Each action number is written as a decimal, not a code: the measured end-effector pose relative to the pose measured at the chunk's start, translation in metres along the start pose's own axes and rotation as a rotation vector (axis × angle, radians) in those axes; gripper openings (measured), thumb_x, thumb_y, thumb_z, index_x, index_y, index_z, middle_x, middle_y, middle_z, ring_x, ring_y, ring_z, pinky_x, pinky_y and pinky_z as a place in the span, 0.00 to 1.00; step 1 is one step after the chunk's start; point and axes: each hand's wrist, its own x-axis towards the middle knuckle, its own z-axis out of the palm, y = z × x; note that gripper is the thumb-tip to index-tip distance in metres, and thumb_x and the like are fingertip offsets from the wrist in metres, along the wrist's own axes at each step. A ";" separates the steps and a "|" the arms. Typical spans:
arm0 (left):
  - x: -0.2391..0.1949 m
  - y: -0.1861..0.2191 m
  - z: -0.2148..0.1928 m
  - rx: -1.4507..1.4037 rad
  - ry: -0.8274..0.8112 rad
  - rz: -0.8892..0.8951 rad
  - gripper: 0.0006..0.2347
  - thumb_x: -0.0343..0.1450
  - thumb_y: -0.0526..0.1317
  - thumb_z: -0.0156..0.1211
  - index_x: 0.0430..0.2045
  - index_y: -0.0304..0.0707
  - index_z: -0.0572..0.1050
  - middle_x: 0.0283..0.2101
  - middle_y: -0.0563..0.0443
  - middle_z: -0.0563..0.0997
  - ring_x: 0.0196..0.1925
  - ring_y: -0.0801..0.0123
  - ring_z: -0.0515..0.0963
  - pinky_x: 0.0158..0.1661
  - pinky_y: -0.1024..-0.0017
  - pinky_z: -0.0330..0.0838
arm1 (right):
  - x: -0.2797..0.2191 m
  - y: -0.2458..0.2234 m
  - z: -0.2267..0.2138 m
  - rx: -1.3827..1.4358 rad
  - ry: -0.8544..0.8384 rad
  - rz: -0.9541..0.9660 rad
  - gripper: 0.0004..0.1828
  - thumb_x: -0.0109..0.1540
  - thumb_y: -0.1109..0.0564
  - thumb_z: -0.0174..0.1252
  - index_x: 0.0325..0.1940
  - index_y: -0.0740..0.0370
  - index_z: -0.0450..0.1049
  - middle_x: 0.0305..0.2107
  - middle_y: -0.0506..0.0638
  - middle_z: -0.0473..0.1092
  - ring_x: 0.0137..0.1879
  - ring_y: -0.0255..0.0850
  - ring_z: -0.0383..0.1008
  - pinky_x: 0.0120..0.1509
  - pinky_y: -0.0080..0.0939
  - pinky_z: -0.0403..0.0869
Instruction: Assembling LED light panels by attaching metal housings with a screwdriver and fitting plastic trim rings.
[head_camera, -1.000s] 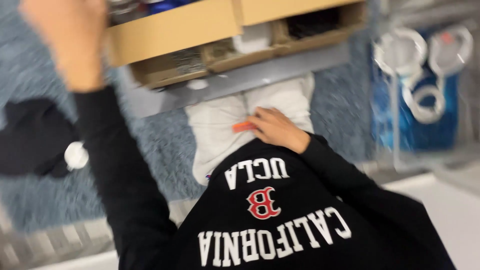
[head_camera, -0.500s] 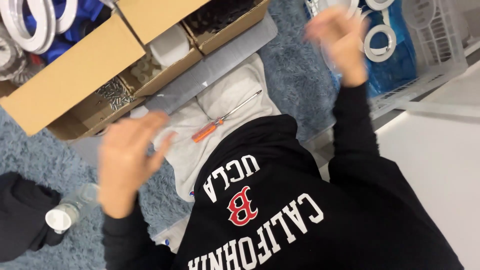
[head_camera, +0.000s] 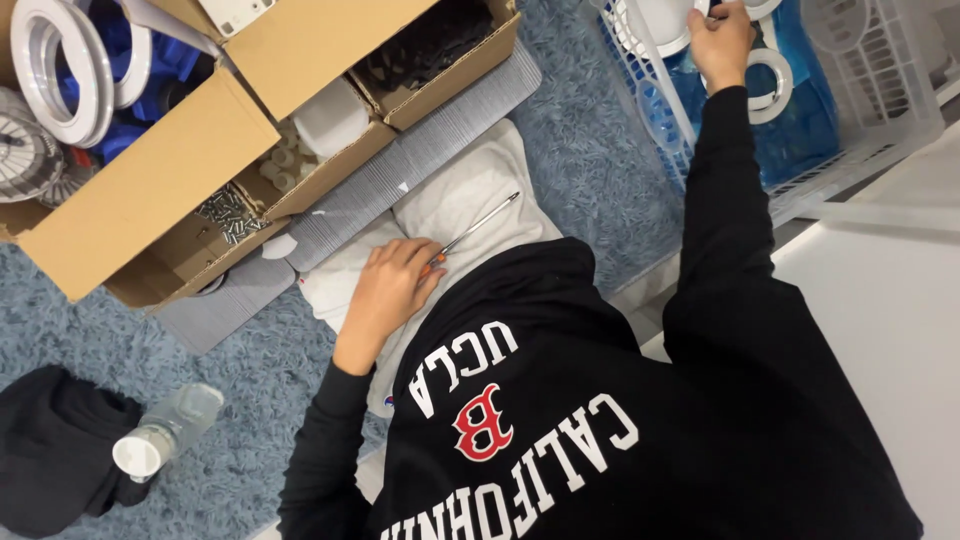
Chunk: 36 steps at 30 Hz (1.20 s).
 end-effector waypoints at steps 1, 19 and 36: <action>0.000 -0.002 0.007 -0.003 -0.010 -0.003 0.15 0.74 0.45 0.68 0.52 0.39 0.82 0.53 0.52 0.84 0.50 0.61 0.81 0.52 0.65 0.72 | 0.000 -0.003 0.002 -0.038 -0.001 0.056 0.15 0.74 0.48 0.69 0.52 0.62 0.77 0.43 0.62 0.76 0.50 0.56 0.77 0.55 0.50 0.81; 0.001 0.011 0.022 -0.082 0.002 -0.097 0.15 0.76 0.41 0.66 0.56 0.36 0.80 0.47 0.50 0.85 0.44 0.62 0.82 0.51 0.65 0.75 | 0.065 0.078 -0.011 1.086 0.055 0.852 0.39 0.56 0.45 0.78 0.65 0.69 0.76 0.54 0.67 0.83 0.58 0.60 0.92 0.70 0.55 0.94; 0.002 0.018 0.017 -0.141 -0.006 -0.174 0.16 0.76 0.43 0.66 0.58 0.41 0.80 0.51 0.52 0.85 0.49 0.62 0.82 0.53 0.65 0.73 | -0.009 0.015 -0.092 1.340 0.090 0.465 0.28 0.74 0.74 0.52 0.77 0.58 0.65 0.67 0.62 0.72 0.67 0.51 0.79 0.71 0.50 0.85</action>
